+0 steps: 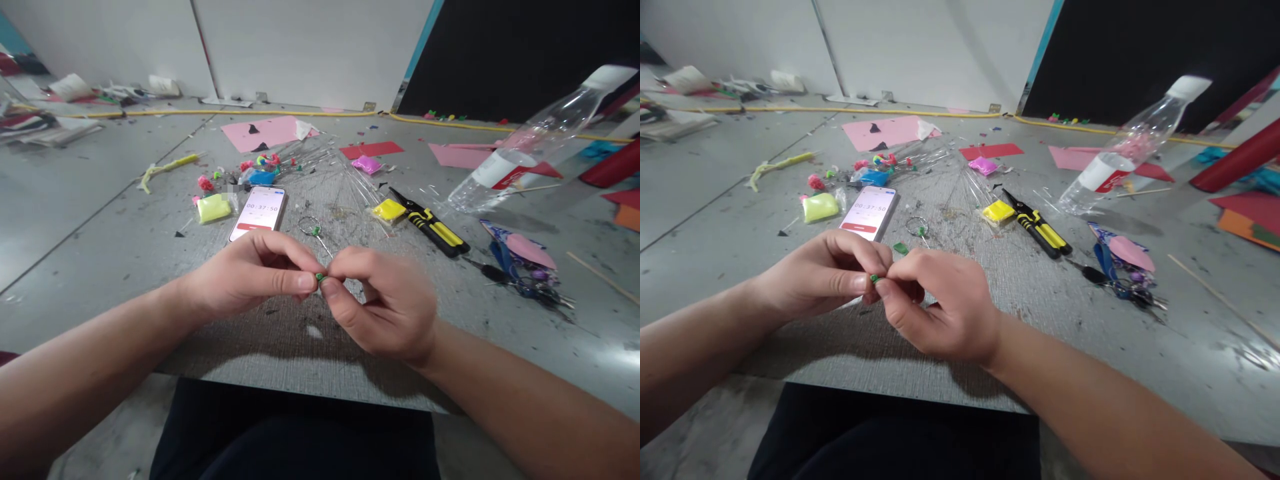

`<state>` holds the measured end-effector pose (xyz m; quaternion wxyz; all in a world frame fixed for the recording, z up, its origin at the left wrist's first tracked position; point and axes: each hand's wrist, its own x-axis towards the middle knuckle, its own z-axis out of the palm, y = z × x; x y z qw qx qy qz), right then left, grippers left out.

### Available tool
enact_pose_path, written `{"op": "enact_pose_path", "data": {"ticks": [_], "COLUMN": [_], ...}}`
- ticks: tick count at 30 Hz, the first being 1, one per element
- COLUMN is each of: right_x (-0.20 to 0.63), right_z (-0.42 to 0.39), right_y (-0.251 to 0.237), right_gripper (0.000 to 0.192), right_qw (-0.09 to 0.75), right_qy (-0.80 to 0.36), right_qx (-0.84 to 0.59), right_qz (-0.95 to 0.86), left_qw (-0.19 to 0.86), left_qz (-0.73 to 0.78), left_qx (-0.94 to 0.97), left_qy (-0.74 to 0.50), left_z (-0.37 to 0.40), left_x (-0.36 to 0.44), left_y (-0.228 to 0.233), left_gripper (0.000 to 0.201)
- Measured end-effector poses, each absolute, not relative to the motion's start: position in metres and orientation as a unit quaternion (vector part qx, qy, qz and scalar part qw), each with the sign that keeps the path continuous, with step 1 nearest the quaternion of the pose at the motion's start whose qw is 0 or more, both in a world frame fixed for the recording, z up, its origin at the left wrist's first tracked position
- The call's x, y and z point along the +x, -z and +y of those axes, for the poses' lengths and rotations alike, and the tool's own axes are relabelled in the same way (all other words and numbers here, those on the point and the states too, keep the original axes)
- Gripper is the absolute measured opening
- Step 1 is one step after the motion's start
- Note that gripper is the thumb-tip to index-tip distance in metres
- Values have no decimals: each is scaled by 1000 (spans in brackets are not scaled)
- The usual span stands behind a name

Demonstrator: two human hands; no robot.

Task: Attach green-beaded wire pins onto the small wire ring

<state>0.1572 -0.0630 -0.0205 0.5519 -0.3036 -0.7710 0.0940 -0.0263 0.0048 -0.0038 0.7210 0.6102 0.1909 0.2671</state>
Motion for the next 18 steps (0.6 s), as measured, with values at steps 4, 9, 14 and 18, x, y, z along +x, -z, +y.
{"op": "enact_pose_path", "data": {"ticks": [4, 9, 14, 18], "right_x": [155, 154, 154, 155], "right_z": [-63, -63, -63, -63], "right_y": [22, 22, 21, 21], "right_gripper": [9, 14, 19, 20], "right_qw": [553, 553, 548, 547], "right_qy": [-72, -50, -51, -54], "right_qx": [-320, -344, -338, -335], "right_qz": [-766, -757, -764, -765], "left_qw": [702, 686, 689, 686], "left_qz": [187, 189, 185, 182], "left_qx": [630, 637, 645, 653], "left_qy": [-274, -296, -274, -263], "left_z": [6, 6, 7, 7], "left_x": [-29, -27, -26, -27], "left_y": [4, 4, 4, 3], "left_gripper": [8, 11, 8, 9]}}
